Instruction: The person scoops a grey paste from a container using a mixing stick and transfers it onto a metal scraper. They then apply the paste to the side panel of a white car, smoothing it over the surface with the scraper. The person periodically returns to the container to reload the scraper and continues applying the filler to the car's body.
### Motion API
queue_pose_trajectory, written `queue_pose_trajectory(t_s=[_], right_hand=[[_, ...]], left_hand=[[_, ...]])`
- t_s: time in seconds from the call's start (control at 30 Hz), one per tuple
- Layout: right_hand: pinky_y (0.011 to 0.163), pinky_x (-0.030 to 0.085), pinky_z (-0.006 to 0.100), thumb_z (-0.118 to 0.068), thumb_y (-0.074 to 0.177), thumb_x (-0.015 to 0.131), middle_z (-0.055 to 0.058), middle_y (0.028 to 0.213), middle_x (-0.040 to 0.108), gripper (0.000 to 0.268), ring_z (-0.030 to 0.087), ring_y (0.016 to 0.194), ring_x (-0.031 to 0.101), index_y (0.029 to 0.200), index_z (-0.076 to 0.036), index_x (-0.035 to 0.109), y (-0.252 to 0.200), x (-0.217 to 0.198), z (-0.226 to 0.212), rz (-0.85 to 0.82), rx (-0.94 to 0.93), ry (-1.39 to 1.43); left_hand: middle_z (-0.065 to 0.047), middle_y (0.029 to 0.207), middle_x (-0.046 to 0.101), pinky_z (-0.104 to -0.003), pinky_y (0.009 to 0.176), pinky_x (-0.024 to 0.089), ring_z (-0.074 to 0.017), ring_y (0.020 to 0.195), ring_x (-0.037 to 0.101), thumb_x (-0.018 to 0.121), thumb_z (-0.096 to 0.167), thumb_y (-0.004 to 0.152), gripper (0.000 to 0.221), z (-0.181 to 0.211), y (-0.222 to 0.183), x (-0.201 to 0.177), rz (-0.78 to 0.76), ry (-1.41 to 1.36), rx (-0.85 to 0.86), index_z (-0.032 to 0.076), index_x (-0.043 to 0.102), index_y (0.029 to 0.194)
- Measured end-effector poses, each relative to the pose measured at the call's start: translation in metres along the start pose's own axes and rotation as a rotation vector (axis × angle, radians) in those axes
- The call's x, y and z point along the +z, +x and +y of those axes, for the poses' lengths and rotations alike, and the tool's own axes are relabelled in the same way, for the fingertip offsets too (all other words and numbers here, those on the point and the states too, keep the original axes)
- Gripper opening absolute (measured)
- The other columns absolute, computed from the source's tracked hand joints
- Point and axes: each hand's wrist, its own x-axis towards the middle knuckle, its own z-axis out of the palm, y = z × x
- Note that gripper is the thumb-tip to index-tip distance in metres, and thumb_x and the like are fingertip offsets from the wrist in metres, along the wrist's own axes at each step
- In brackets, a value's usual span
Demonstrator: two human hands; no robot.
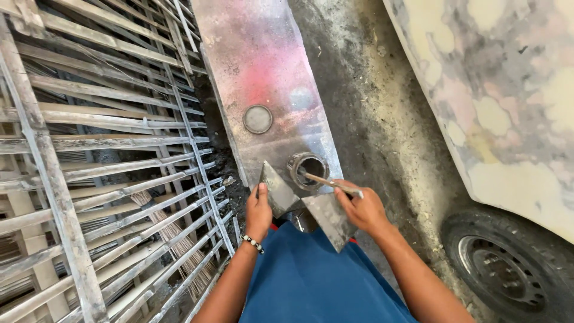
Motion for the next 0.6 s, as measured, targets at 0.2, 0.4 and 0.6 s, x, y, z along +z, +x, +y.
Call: queue_pose_trajectory(t_s=[0.2,0.4,0.6], right_hand=[[0.050,0.049,0.047,-0.036,0.095,0.062,0.023,0.057,0.059,0.032,0.036,0.046,0.061,0.122,-0.025,0.075,-0.019,-0.008,-0.005,0.265,-0.235,0.086],[0.053,0.051,0.046,-0.032,0.096,0.064,0.022,0.064,0.066,0.031,0.038,0.053,0.064,0.123,-0.023,0.075,-0.005,0.010,0.010,0.313,-0.225,0.010],[0.061,0.053,0.035,-0.027,0.099,0.065,0.014,0.072,0.072,0.028,0.018,0.063,0.065,0.121,-0.013,0.074,0.000,0.047,0.037,0.305,-0.225,0.390]], left_hand=[[-0.016,0.115,0.075,-0.034,0.094,0.051,-0.0225,0.106,0.069,0.043,0.049,0.105,0.060,-0.005,-0.009,0.007,-0.002,0.001,-0.018,-0.002,0.064,0.130],[-0.018,0.117,0.075,-0.034,0.095,0.051,-0.0243,0.108,0.069,0.044,0.048,0.105,0.061,-0.008,-0.012,0.011,-0.017,0.014,-0.030,-0.003,0.064,0.130],[-0.018,0.119,0.074,-0.034,0.097,0.051,-0.0250,0.109,0.070,0.044,0.047,0.106,0.060,-0.022,-0.008,0.022,-0.035,0.024,-0.006,-0.003,0.063,0.130]])
